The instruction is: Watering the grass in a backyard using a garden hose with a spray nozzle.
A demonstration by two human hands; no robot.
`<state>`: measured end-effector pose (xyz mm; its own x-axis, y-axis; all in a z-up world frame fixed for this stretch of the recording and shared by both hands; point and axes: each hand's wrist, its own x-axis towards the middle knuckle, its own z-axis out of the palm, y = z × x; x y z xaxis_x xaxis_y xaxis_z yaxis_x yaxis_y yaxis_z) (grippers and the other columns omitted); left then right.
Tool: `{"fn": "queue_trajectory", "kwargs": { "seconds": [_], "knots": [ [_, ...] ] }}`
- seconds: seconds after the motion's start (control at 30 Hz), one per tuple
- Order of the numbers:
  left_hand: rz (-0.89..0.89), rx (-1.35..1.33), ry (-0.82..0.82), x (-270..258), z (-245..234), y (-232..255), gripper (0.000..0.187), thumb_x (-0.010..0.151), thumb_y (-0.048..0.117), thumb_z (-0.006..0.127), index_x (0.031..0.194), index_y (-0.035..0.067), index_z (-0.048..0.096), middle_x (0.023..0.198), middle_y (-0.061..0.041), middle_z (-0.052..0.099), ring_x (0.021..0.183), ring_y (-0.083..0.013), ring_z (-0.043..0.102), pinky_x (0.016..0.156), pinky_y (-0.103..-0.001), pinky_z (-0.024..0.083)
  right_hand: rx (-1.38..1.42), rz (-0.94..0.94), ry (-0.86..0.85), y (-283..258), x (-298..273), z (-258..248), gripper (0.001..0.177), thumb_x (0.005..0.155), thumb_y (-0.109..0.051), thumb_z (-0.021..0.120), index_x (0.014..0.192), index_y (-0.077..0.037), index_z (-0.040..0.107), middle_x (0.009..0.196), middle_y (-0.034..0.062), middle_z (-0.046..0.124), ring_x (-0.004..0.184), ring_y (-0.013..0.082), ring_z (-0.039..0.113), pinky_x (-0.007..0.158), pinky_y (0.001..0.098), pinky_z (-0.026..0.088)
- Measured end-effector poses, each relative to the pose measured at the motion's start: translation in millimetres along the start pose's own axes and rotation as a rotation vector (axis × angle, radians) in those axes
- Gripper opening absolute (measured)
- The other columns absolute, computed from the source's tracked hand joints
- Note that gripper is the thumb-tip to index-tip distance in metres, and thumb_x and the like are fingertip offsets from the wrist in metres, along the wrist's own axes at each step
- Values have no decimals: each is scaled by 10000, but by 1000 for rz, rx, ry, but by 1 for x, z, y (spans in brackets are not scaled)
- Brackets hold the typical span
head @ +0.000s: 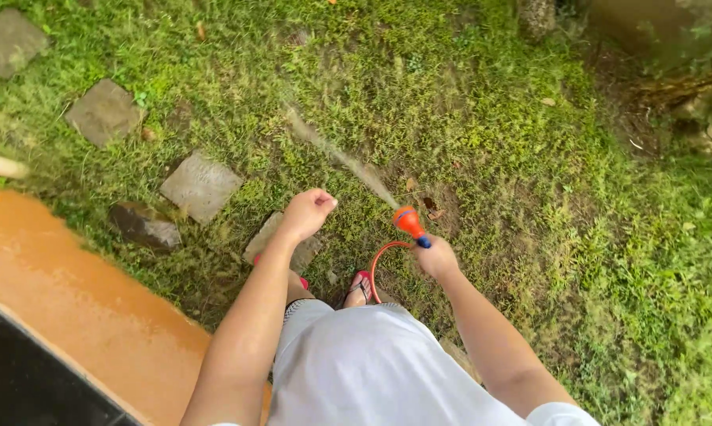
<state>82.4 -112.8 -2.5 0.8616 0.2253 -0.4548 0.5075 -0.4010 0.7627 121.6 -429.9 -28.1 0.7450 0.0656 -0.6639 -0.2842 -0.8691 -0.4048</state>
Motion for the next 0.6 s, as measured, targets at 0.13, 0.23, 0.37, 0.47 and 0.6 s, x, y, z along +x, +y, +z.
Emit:
{"fn": "queue_trajectory", "kwargs": {
  "seconds": [0.13,0.23,0.37,0.47,0.6],
  "knots": [
    [-36,3,-4,-1,-4,7,310,939,353,660,1093,96,738,1023,-87,758,917,-228,715,827,-391,551,124,2,-2,45,45,23,266,896,-311,672,981,-64,720,817,162,729,715,284,683,700,450,528],
    [-19,6,0,5,-2,5,320,934,354,669,1087,82,736,1016,-95,762,906,-233,722,818,-393,557,36,-65,63,41,46,16,269,870,-291,667,972,-57,753,829,167,740,742,291,695,758,419,523],
    [6,-8,16,9,-1,1,317,929,348,681,1077,73,734,1008,-106,760,900,-241,723,808,-392,561,-72,-44,44,40,51,14,309,868,-347,694,1042,-94,731,907,192,740,840,355,711,813,462,534],
    [7,-14,19,11,3,-4,312,924,343,686,1065,69,735,1003,-113,763,898,-244,726,812,-391,562,-106,-32,108,37,37,9,296,871,-332,684,1074,-122,731,974,179,740,922,372,706,851,469,531],
    [13,15,28,20,5,-8,303,913,334,696,1053,69,740,1015,-113,766,909,-240,726,829,-390,561,-138,-41,60,49,40,16,277,878,-279,642,1105,-146,731,980,159,757,924,356,715,855,460,534]
  ]
}}
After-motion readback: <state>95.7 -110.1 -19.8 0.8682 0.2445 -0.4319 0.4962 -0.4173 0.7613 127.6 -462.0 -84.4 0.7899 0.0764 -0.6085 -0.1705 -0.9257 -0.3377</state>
